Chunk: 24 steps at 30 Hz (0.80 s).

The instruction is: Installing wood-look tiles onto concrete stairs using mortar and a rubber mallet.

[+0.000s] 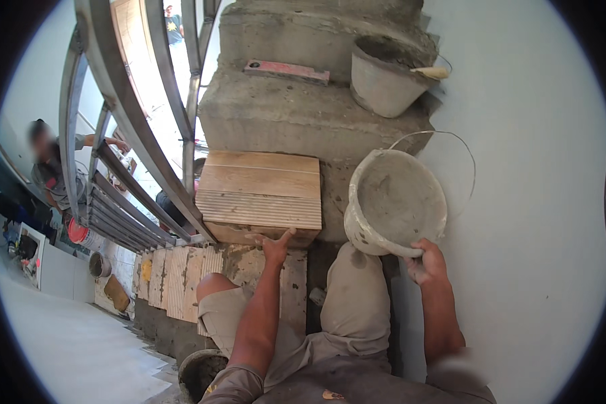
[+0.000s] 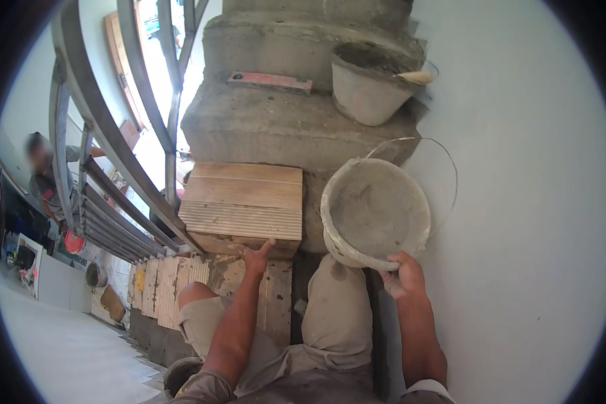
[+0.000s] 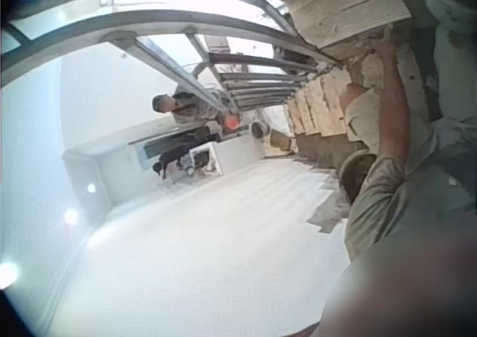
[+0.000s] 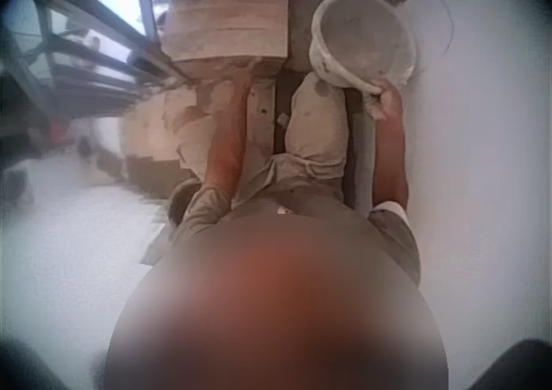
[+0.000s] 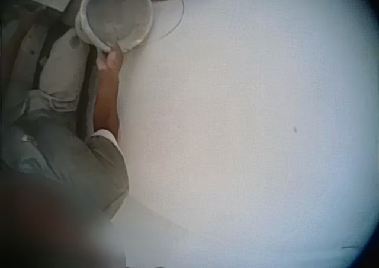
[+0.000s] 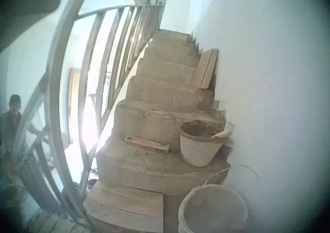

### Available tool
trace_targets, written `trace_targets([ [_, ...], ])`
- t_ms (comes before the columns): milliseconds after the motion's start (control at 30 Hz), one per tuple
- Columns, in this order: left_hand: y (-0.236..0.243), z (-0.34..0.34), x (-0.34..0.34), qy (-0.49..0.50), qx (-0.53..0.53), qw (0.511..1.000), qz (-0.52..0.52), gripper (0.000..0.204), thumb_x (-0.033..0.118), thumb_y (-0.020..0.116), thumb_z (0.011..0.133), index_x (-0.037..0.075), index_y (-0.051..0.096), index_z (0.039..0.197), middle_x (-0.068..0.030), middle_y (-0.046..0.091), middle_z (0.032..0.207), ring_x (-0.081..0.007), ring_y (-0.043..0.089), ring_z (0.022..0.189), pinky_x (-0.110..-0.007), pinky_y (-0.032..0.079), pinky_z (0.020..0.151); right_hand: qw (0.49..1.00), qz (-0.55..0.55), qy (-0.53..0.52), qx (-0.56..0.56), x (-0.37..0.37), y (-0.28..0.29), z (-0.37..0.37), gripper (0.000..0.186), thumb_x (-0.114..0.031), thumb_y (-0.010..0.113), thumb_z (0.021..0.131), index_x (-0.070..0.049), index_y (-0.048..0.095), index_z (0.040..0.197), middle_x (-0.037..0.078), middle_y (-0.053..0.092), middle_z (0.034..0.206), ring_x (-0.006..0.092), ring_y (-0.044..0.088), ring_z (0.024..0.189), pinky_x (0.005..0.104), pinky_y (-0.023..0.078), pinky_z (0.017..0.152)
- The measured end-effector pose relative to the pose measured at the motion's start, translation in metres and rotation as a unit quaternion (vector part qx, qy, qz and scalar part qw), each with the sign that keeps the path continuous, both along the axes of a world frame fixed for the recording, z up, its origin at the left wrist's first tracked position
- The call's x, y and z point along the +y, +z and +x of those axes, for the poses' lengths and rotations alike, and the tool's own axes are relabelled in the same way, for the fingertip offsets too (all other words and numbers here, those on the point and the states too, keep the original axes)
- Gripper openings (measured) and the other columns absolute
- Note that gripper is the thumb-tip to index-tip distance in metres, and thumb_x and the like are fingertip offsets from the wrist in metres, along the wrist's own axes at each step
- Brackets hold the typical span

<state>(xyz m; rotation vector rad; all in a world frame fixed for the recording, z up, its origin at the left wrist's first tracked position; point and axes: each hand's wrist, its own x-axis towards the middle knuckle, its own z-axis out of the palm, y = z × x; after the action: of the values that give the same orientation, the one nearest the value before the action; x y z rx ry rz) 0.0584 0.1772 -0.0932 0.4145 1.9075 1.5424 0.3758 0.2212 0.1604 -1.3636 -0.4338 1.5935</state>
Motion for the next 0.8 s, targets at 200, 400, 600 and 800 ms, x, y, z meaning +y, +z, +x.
trace_targets([
  [200, -0.020, -0.009, 0.000, 0.024, 0.039, 0.999, -0.014, 0.150, 0.052, 0.095, 0.064, -0.024, -0.001, 0.150, -0.0441, 0.022, 0.156, -0.0435, 0.033, 0.147, -0.042, 0.027, 0.123, 0.992, 0.065, 0.062, 0.085, -0.001, 0.042, -0.025, 0.017, -0.001, 0.060, 0.088, -0.003, 0.055, 0.104, 0.009, 0.058, 0.103, 0.0252, 0.067, 0.084, 0.0392, 0.064, 0.075],
  [400, -0.005, -0.001, 0.007, 0.030, 0.002, 0.999, 0.042, 0.146, 0.052, 0.096, 0.063, -0.023, 0.006, 0.151, -0.0427, 0.029, 0.154, -0.0443, 0.035, 0.145, -0.042, 0.028, 0.122, 0.972, 0.141, 0.128, 0.137, 0.067, 0.120, -0.124, 0.034, -0.002, 0.061, 0.091, 0.002, 0.049, 0.123, 0.015, 0.048, 0.130, 0.0331, 0.058, 0.116, 0.0448, 0.055, 0.099],
  [600, -0.030, -0.009, 0.005, 0.033, 0.035, 0.998, -0.033, 0.153, 0.058, 0.094, 0.063, -0.021, 0.000, 0.153, -0.0412, 0.013, 0.162, -0.0442, 0.016, 0.155, -0.042, 0.019, 0.126, 0.958, 0.066, 0.204, 0.192, 0.177, 0.136, -0.298, 0.042, 0.000, 0.052, 0.093, 0.016, 0.040, 0.131, 0.037, 0.039, 0.137, 0.0659, 0.049, 0.122, 0.0510, 0.061, 0.099],
  [800, -0.023, -0.018, -0.007, 0.032, 0.020, 0.999, -0.027, 0.158, 0.066, 0.090, 0.062, -0.019, -0.007, 0.154, -0.0412, 0.006, 0.163, -0.0439, 0.007, 0.156, -0.043, 0.013, 0.127, 0.960, -0.039, 0.205, 0.185, 0.215, 0.175, -0.364, 0.047, -0.002, 0.051, 0.096, 0.010, 0.042, 0.141, 0.035, 0.036, 0.145, 0.0646, 0.049, 0.124, 0.0557, 0.062, 0.096],
])
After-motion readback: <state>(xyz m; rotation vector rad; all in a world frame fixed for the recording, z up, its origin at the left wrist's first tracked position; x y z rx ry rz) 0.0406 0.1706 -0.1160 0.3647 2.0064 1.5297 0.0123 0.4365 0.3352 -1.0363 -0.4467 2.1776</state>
